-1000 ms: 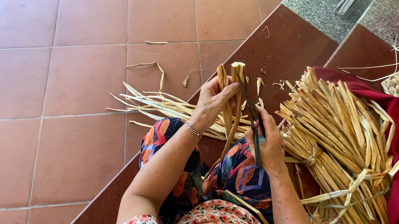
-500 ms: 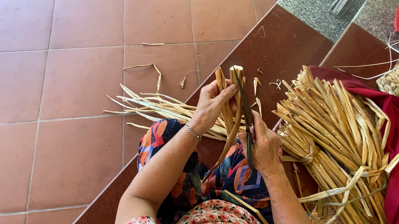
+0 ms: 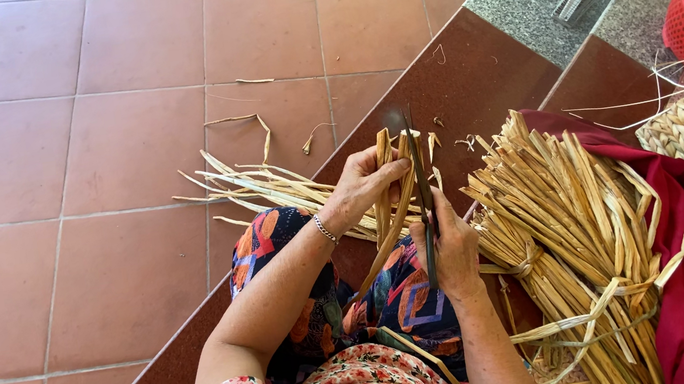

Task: The person sits on the floor and prepares dried palm leaves by splitting them with scissors and peeling them by hand. They then weave the prepared strips into a partially completed basket frame.

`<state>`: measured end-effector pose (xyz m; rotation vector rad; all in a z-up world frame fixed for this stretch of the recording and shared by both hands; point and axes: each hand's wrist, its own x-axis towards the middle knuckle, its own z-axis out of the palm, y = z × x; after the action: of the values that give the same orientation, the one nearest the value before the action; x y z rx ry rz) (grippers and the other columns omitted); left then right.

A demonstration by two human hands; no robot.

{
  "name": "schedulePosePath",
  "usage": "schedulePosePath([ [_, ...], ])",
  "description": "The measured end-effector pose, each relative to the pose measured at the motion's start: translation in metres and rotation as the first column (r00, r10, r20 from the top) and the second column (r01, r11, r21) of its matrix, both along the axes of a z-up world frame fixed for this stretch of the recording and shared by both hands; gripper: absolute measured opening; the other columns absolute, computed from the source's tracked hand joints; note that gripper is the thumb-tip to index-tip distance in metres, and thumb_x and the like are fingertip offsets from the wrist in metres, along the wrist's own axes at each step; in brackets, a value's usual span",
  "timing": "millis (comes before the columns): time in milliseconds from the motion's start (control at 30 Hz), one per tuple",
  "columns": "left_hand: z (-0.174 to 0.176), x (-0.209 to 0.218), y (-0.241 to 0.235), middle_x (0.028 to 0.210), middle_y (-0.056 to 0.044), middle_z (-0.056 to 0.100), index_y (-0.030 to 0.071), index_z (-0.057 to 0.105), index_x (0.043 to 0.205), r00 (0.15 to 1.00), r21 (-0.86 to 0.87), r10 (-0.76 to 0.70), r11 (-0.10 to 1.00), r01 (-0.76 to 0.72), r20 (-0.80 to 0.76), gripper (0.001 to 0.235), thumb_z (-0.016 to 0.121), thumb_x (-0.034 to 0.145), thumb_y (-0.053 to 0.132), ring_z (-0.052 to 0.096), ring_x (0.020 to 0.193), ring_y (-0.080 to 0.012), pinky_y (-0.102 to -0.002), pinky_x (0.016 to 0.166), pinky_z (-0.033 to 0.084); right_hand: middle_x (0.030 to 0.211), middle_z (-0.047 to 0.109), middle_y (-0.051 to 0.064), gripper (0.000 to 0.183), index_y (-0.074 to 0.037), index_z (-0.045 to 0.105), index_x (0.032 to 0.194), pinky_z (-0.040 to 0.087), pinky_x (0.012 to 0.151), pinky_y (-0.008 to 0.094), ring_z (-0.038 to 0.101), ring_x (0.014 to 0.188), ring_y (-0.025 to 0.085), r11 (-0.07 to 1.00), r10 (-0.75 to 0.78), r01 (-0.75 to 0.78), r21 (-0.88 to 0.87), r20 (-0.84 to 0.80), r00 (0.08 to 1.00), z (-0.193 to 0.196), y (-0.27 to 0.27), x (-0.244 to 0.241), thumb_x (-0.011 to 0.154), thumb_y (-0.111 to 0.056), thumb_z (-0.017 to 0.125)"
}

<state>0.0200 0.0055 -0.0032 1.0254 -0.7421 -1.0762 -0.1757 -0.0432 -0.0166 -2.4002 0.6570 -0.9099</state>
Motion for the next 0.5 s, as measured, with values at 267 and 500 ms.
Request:
schedulePosePath([
  [267,-0.012,0.004,-0.006,0.089,-0.006,0.071,0.007,0.067,0.108,0.993,0.016,0.054,0.998,-0.056,0.105,0.019,0.063,0.103,0.025,0.066,0.070,-0.0078,-0.026,0.063,0.060,0.061,0.064,0.004,0.064,0.002,0.061,0.131,0.051,0.044,0.030,0.067,0.051,0.015,0.987,-0.071,0.076,0.140,-0.039,0.997,-0.014,-0.004,-0.005,0.103,-0.054,0.049],
  [500,0.013,0.024,0.006,0.086,-0.006,0.067,0.010,0.047,0.118,0.953,-0.141,0.300,0.942,-0.303,-0.043,0.021,0.048,0.112,0.031,0.070,0.077,-0.0177,-0.039,0.073,0.066,0.078,0.067,0.004,0.053,-0.001,0.067,0.127,0.052,0.060,0.029,0.066,0.066,0.013,0.972,-0.192,0.183,0.146,0.052,0.980,-0.017,0.001,-0.059,0.098,-0.043,0.076],
])
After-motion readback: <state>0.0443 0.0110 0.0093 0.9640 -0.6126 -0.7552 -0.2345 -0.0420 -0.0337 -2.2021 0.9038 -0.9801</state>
